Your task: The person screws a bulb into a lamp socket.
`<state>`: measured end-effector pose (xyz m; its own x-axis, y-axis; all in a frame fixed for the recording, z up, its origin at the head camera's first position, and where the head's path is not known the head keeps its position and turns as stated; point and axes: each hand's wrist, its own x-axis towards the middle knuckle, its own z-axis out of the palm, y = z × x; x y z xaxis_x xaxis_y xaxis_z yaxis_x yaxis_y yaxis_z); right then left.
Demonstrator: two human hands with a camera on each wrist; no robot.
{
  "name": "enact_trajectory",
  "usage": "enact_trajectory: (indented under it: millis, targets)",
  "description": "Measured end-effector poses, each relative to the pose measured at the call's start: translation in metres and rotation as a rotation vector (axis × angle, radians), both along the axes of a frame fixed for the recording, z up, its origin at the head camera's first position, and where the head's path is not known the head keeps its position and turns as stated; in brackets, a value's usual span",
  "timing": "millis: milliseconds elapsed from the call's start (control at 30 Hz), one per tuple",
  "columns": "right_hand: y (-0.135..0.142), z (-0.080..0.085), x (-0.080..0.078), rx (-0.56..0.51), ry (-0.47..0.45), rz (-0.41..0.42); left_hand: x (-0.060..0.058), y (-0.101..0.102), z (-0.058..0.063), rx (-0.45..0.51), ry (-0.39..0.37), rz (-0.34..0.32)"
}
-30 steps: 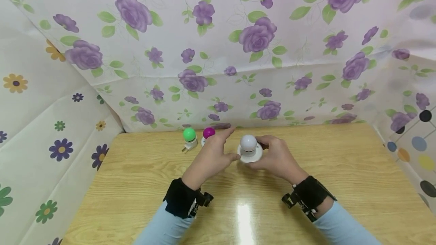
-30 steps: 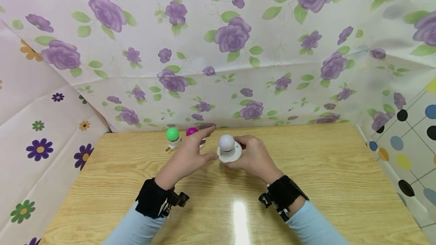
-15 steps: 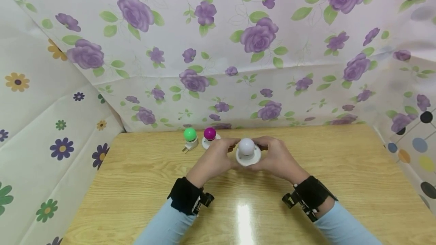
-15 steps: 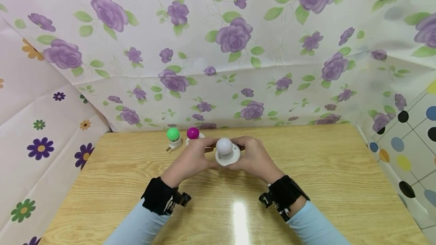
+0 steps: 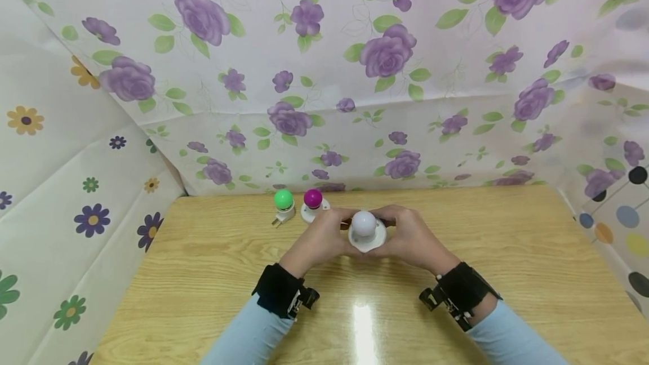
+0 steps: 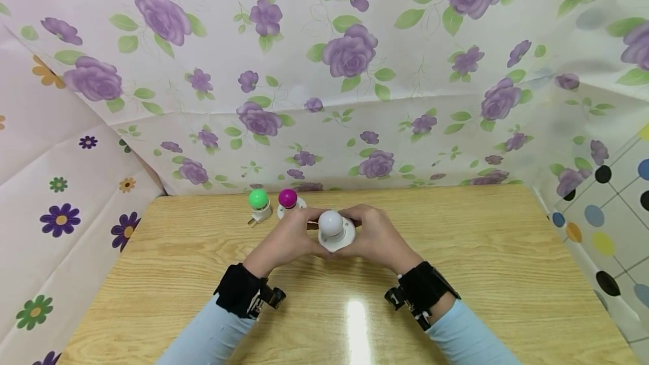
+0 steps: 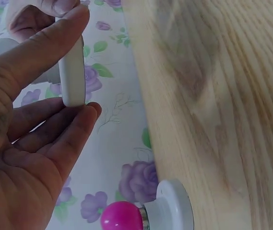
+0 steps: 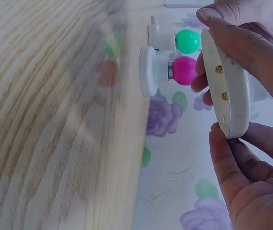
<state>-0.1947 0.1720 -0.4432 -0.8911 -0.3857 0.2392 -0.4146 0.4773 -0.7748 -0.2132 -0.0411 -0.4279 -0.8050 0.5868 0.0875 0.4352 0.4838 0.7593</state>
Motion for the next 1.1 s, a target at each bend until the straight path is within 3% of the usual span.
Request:
enact_trajectory:
  millis: [300,533,700,933,1100]
  targets:
    - [0.0,0.001,0.0,0.012,-0.015,0.05,0.0,0.003,-0.006,0.041,-0.003,-0.006]
    - [0.002,-0.001,0.0,0.065,-0.016,0.046,0.003,0.006,-0.012,-0.012,0.07,0.04]
    - [0.003,-0.003,-0.001,0.094,-0.01,0.037,0.004,0.006,-0.015,-0.016,0.067,0.072]
    - [0.01,-0.007,-0.004,0.146,0.019,-0.073,-0.002,0.007,-0.022,-0.034,0.122,0.233]
    - [0.017,-0.008,-0.005,0.201,0.057,-0.147,-0.006,0.012,-0.03,0.027,0.151,0.37]
